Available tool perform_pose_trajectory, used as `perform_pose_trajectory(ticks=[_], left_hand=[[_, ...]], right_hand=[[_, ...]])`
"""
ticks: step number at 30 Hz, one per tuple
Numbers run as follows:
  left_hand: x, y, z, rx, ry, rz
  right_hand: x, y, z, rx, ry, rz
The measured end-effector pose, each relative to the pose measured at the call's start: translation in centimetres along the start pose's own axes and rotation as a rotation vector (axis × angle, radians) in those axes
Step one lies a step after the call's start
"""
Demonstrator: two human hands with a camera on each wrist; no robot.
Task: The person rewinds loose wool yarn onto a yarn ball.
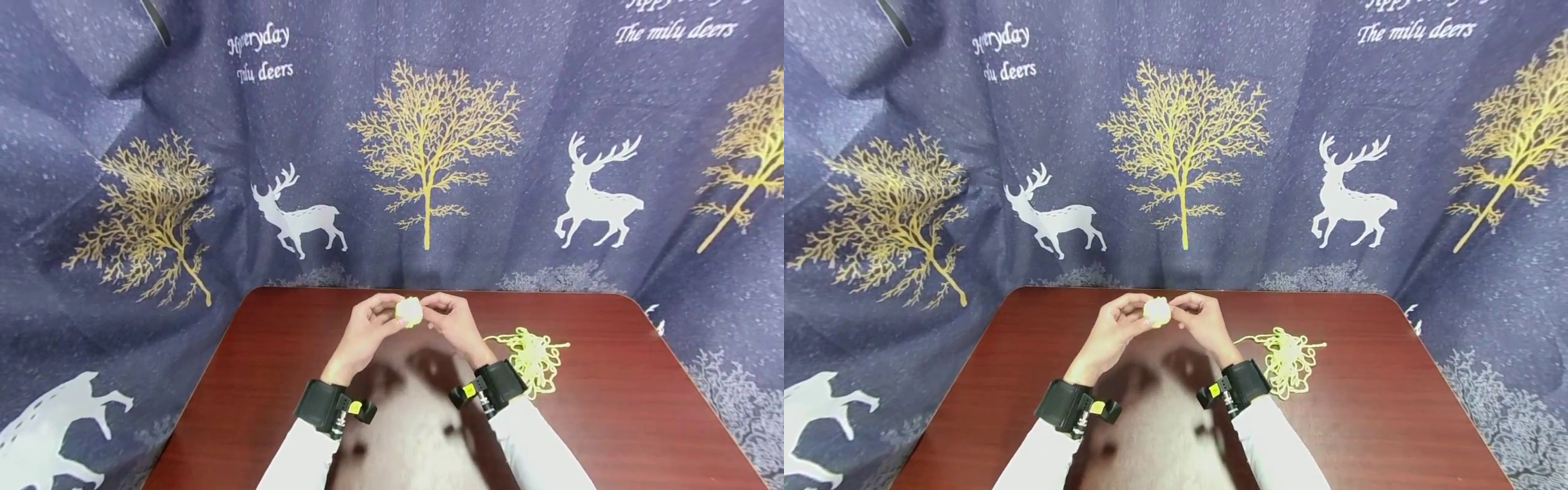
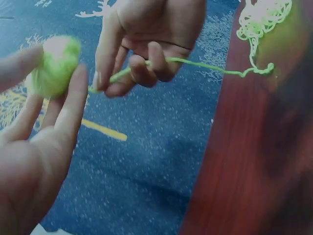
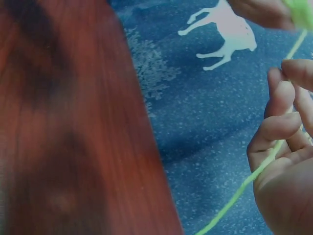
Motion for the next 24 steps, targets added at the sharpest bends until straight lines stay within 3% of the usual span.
perform_pose_trajectory(ticks=[4, 7, 9, 11, 14, 17, 24], left_hand=[[-0.8, -1.1, -1.0, -0.187, 0.041, -0.079], [-0.9, -1.9, -1.3, -0.329, 0.027, -0.184], [-0.8, -2.3, -1.4, -0.391, 0.005, -0.295], [-0.4, -2.5, -1.4, -0.411, -0.021, -0.413], [0.3, -2.5, -1.4, -0.381, -0.053, -0.619], [1.1, -2.4, -1.3, -0.311, -0.076, -0.757], [2.7, -1.6, -0.7, -0.096, -0.166, -0.851]], right_hand=[[0.3, 0.8, 0.9, -0.031, -0.02, 0.067], [1.3, 1.7, 1.8, -0.014, -0.043, 0.16], [2.3, 2.3, 2.4, 0.01, -0.056, 0.235], [3.5, 2.8, 2.9, 0.036, -0.073, 0.297], [5.3, 3.0, 3.6, 0.06, -0.094, 0.359], [6.2, 2.5, 3.8, 0.064, -0.085, 0.353], [2.2, -1.1, 2.8, -0.006, -0.028, 0.162]])
Point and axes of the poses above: each hand's wrist, its own z-axis away from the middle knuckle, its own y-axis out of the palm, x = y × z, the point moved 9 cm from there along -z, towards the middle knuckle, and after that the axes turned 13 degrees about x, right-handed, at the moved point
